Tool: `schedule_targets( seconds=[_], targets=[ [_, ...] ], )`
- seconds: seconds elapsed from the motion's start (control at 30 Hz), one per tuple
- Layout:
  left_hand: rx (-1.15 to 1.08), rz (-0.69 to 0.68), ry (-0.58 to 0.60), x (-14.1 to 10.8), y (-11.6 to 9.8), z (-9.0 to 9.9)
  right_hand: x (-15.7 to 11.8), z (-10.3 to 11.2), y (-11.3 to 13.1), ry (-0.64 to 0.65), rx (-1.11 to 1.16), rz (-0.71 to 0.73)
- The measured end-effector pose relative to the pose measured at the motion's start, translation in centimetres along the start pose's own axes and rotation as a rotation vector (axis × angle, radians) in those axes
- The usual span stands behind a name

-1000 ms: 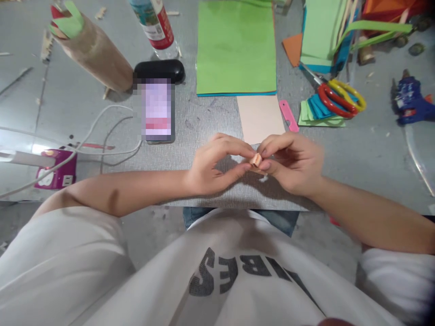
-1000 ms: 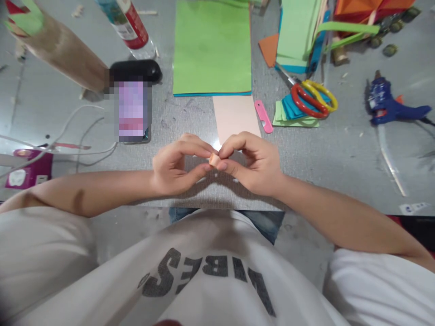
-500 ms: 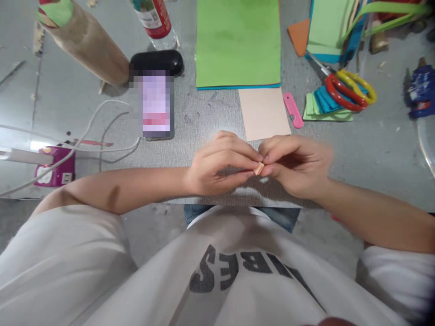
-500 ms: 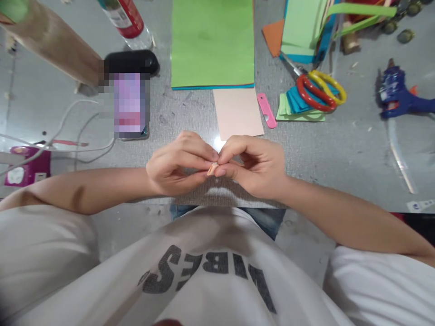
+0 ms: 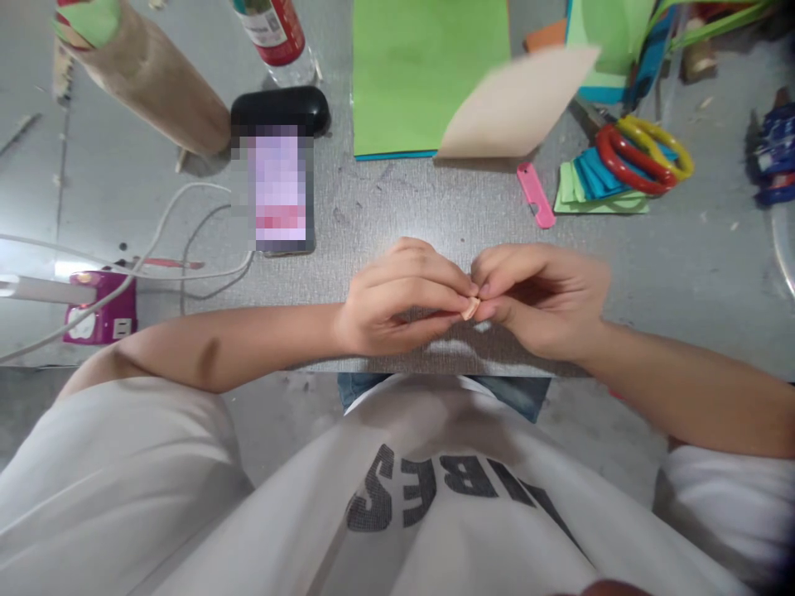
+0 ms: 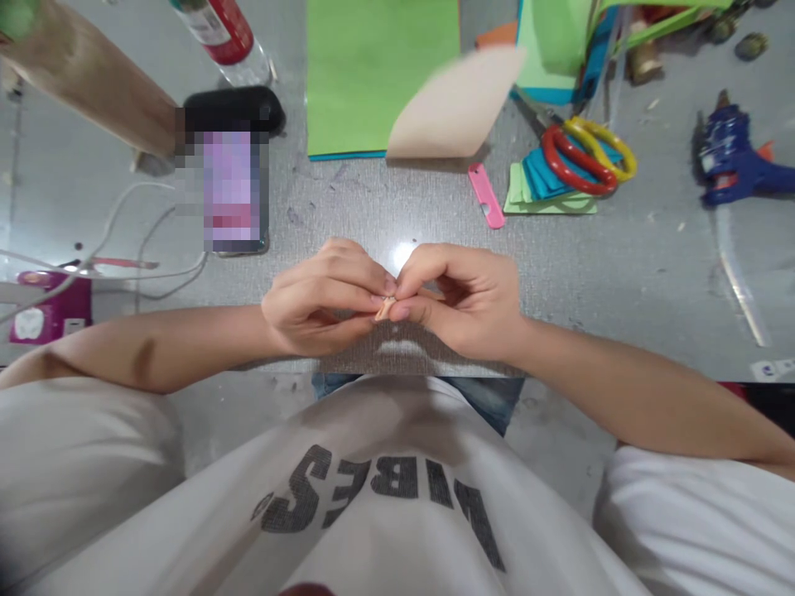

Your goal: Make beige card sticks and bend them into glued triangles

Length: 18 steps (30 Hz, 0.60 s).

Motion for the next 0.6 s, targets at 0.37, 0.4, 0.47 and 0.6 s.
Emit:
schedule_targets(
  seconds=[0.37,0.4,0.47,0.6],
  targets=[
    [0.233,-0.104,-0.095,0.1,-0.9,0.5,1.6,2.3,2.5,0.14,-0.53,0.694],
    [0.245,-0.083,-0.08,-0.1,-1.0,0.5,1.6,2.6,2.8,0.128,-0.534,0.745],
    [0.255,-0.033,-0.049,-0.4,-0.9,0.6,1.3,3.1,3.0,0.133,-0.561,0.598],
    [0.218,0.012,-0.032,-0.4,-0.6,1.0,-0.2,3.6,3.0,0.081,-0.518,-0.023]
  ],
)
Point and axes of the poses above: each hand's wrist, its own x-axis towards the middle knuckle, its own z-axis out of the back of the hand, y = z × x, the point moved 2 cm from there along x, towards the middle knuckle, and after that the axes turned 9 degrees about -y, right-handed, at the moved point
